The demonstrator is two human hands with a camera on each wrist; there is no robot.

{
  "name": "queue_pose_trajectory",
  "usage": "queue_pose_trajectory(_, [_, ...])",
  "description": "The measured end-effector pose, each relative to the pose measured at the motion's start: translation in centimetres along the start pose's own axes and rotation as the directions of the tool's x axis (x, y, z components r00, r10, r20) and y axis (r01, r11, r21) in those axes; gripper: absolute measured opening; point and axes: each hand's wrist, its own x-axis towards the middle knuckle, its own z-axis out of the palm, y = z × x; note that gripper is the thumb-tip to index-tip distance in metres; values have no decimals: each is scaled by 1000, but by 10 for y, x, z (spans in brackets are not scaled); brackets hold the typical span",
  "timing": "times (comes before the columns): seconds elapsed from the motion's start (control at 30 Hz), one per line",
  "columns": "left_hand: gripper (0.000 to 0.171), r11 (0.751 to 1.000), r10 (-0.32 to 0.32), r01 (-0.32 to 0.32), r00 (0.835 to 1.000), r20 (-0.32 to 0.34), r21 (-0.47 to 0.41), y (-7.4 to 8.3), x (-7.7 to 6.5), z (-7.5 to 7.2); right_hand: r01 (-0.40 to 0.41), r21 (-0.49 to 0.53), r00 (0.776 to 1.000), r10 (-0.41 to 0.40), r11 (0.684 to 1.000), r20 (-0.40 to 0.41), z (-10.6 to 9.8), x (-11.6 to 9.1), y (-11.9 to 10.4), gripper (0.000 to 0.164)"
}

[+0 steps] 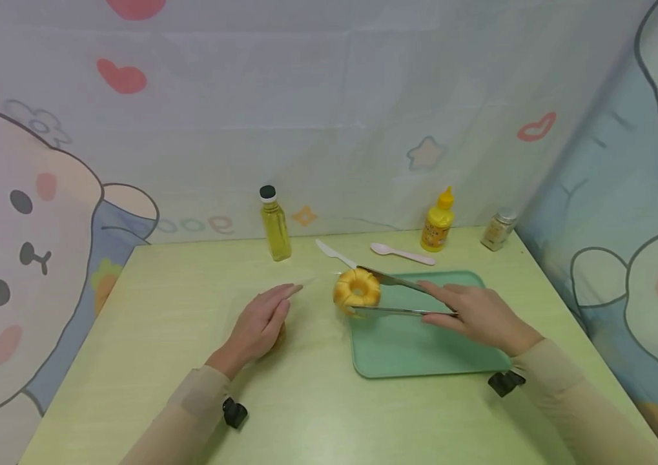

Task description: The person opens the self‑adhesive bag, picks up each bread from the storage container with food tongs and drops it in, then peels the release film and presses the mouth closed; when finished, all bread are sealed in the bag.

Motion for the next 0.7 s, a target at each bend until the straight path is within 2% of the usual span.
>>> queue_pose_trajectory(0.1, [41,1000,3,-3,1000,4,0,0,-1,0,59,-1,997,-59,998,-44,4,7,-2,64])
queue_pose_trajectory(0.23, [41,1000,12,-12,1000,1,-3,1,-1,1,102,-22,993,-103,995,-61,8,16,-5,63])
queue_pose_trajectory(0.7, [41,999,39,-39,999,-21,-13,1,3,2,136,-6,991,-136,991,7,20,40,-19,63])
